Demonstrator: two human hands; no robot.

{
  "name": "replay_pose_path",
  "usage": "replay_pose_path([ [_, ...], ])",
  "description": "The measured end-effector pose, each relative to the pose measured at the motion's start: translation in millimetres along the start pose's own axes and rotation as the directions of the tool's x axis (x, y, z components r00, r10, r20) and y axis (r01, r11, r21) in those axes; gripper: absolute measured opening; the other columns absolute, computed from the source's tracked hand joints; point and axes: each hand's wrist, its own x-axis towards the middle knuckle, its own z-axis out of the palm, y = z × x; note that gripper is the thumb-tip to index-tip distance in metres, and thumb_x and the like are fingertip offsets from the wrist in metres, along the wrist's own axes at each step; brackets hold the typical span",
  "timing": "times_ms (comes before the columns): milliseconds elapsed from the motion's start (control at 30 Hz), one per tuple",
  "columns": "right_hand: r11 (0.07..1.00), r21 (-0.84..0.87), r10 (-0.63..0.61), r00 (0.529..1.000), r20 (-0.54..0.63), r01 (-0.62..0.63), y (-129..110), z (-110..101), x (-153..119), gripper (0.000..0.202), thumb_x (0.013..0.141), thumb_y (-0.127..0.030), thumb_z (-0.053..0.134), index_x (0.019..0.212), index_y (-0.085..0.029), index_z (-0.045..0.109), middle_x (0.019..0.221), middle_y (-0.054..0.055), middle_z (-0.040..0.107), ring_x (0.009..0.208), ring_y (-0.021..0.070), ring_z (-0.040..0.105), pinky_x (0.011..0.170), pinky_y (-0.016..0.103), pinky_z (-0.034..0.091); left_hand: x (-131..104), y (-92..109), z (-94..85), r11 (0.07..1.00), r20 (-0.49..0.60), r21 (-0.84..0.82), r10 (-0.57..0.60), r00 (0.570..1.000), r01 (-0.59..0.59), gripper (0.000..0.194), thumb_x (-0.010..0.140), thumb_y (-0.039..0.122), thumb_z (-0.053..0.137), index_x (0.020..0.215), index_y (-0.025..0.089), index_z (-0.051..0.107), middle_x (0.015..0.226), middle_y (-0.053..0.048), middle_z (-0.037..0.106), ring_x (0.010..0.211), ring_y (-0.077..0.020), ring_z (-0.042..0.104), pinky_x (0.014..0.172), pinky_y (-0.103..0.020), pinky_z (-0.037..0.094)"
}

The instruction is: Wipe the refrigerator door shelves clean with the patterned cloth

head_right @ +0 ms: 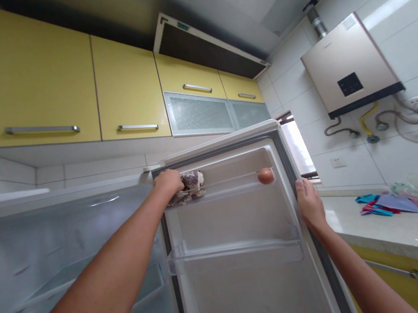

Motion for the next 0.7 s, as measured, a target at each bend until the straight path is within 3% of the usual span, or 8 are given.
replay_pose_path([
  [100,1.0,-0.004,0.007,1.0,-0.001,-0.007,1.1,1.7,0.1,0.08,0.091,-0.072,0.021,0.136,-0.014,0.054,0.138,0.019,0.057,0.128,0.0341,0.05,0.111,0.052,0.035,-6.1,13.0,-5.3,0.962,0.025,0.041,-0.27,0.962,0.269,0.04,0.087,0.048,0.062,0.111,0.016,0.067,0.114,-0.012,0.072,0.102,-0.0228,0.068,0.089,-0.045,0.056],
  [167,1.0,-0.005,0.011,1.0,-0.005,-0.011,1.0,1.8,-1.0,0.079,0.091,-0.072,0.021,0.137,-0.015,0.053,0.139,0.019,0.056,0.129,0.0342,0.049,0.111,0.053,0.034,-10.5,24.6,-11.2,0.951,0.033,0.032,-0.31,0.95,0.309,0.041,0.083,0.044,0.067,0.112,0.015,0.068,0.116,-0.016,0.072,0.103,-0.0254,0.069,0.087,-0.044,0.056],
  [300,1.0,-0.016,0.021,1.0,-0.014,-0.021,-1.0,0.8,-4.4,0.083,0.091,-0.072,0.02,0.14,-0.013,0.05,0.143,0.021,0.053,0.133,0.035,0.047,0.113,0.053,0.033,-9.1,59.7,-24.0,0.967,0.024,-0.04,-0.252,0.967,0.253,0.05,0.07,0.04,0.073,0.113,0.013,0.071,0.117,-0.023,0.073,0.108,-0.0342,0.069,0.084,-0.038,0.057],
  [500,1.0,-0.02,0.021,1.0,-0.004,-0.021,-3.8,-1.1,-6.4,0.09,0.09,-0.074,0.018,0.143,-0.006,0.047,0.147,0.025,0.049,0.139,0.0354,0.043,0.116,0.051,0.031,9.4,123.7,-35.8,0.983,-0.006,-0.129,-0.135,0.991,0.133,0.058,0.067,0.047,0.07,0.117,0.018,0.071,0.118,-0.019,0.074,0.109,-0.0312,0.07,0.084,-0.032,0.057],
  [600,1.0,-0.012,0.009,1.0,-0.001,-0.009,-3.9,-1.9,-5.6,0.093,0.089,-0.075,0.018,0.143,-0.004,0.047,0.147,0.026,0.049,0.139,0.0357,0.043,0.116,0.051,0.031,13.0,137.4,-37.1,0.984,-0.015,-0.138,-0.112,0.994,0.108,0.057,0.068,0.046,0.069,0.118,0.018,0.071,0.118,-0.018,0.074,0.109,-0.0302,0.07,0.086,-0.032,0.058],
  [700,1.0,-0.01,-0.009,1.0,-0.01,0.009,-4.2,-3.0,-5.0,0.094,0.089,-0.076,0.019,0.141,-0.003,0.049,0.144,0.026,0.052,0.137,0.0361,0.046,0.116,0.05,0.032,10.0,134.0,-36.3,0.986,-0.02,-0.124,-0.11,0.994,0.107,0.057,0.07,0.048,0.068,0.118,0.019,0.071,0.119,-0.018,0.074,0.11,-0.0303,0.07,0.087,-0.034,0.058],
])
